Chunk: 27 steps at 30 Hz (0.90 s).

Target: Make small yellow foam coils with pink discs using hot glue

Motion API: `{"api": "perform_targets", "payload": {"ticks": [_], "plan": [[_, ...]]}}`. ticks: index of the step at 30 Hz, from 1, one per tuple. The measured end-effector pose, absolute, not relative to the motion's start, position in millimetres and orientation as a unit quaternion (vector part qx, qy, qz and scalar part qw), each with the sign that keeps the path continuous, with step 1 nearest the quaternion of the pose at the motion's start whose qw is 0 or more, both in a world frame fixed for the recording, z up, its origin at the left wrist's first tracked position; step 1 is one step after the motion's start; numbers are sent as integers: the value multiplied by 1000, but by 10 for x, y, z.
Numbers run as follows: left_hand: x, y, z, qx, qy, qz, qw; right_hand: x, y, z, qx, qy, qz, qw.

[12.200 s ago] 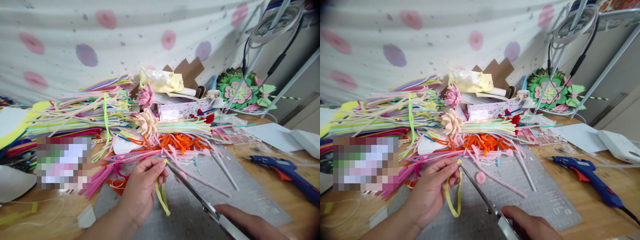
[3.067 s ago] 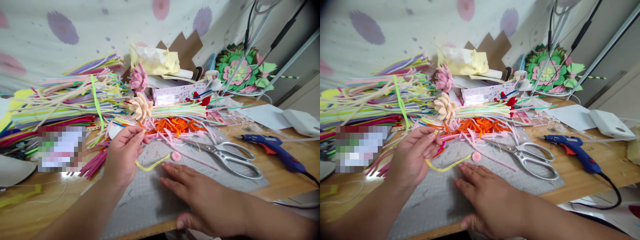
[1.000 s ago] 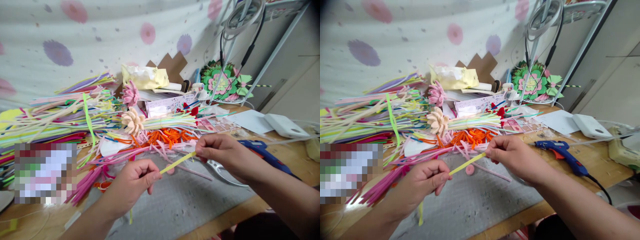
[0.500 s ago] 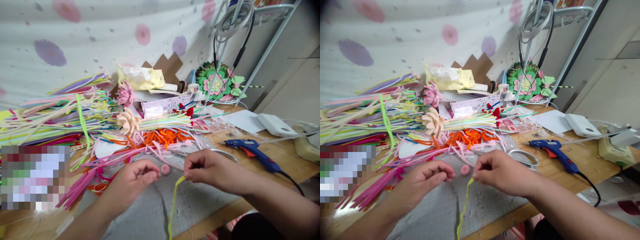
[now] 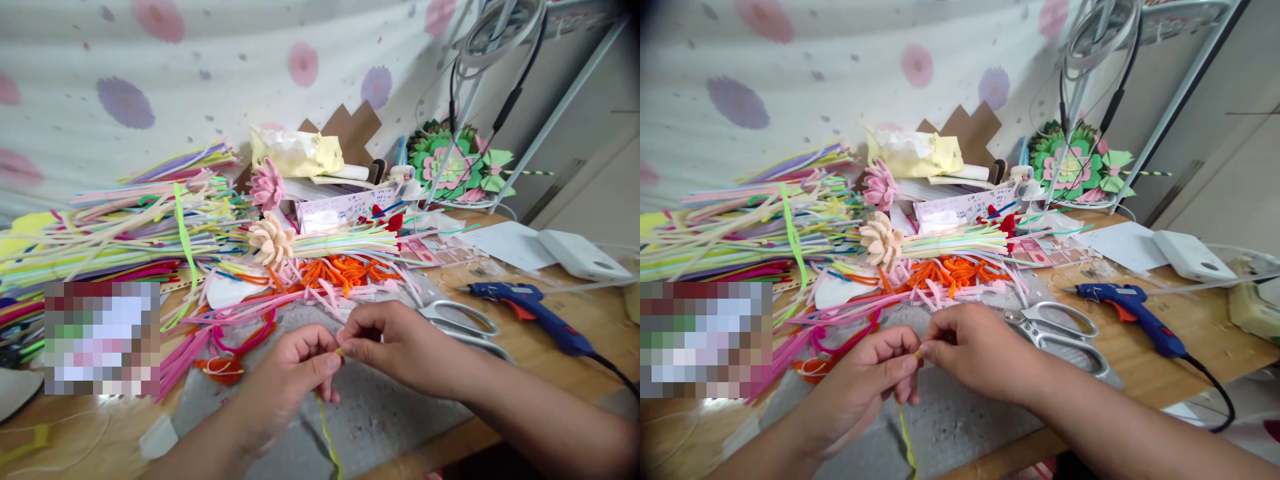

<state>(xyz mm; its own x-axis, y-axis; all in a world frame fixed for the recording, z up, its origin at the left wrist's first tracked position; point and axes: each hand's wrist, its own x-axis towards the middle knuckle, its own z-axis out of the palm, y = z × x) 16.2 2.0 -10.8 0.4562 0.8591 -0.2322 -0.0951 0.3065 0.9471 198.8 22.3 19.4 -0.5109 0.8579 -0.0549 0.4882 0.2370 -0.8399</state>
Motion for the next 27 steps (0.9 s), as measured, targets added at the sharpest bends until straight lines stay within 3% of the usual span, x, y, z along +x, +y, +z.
{"api": "perform_targets", "payload": {"ticks": [11, 18, 27], "plan": [[113, 64, -26, 447, 449, 359, 685, 2016, 342, 251, -462, -743, 436, 211], [126, 58, -47, 496, 468, 351, 642, 2086, 261, 193, -442, -677, 517, 278], [99, 45, -42, 563, 451, 337, 605, 1920, 151, 137, -476, -718, 436, 260]]}}
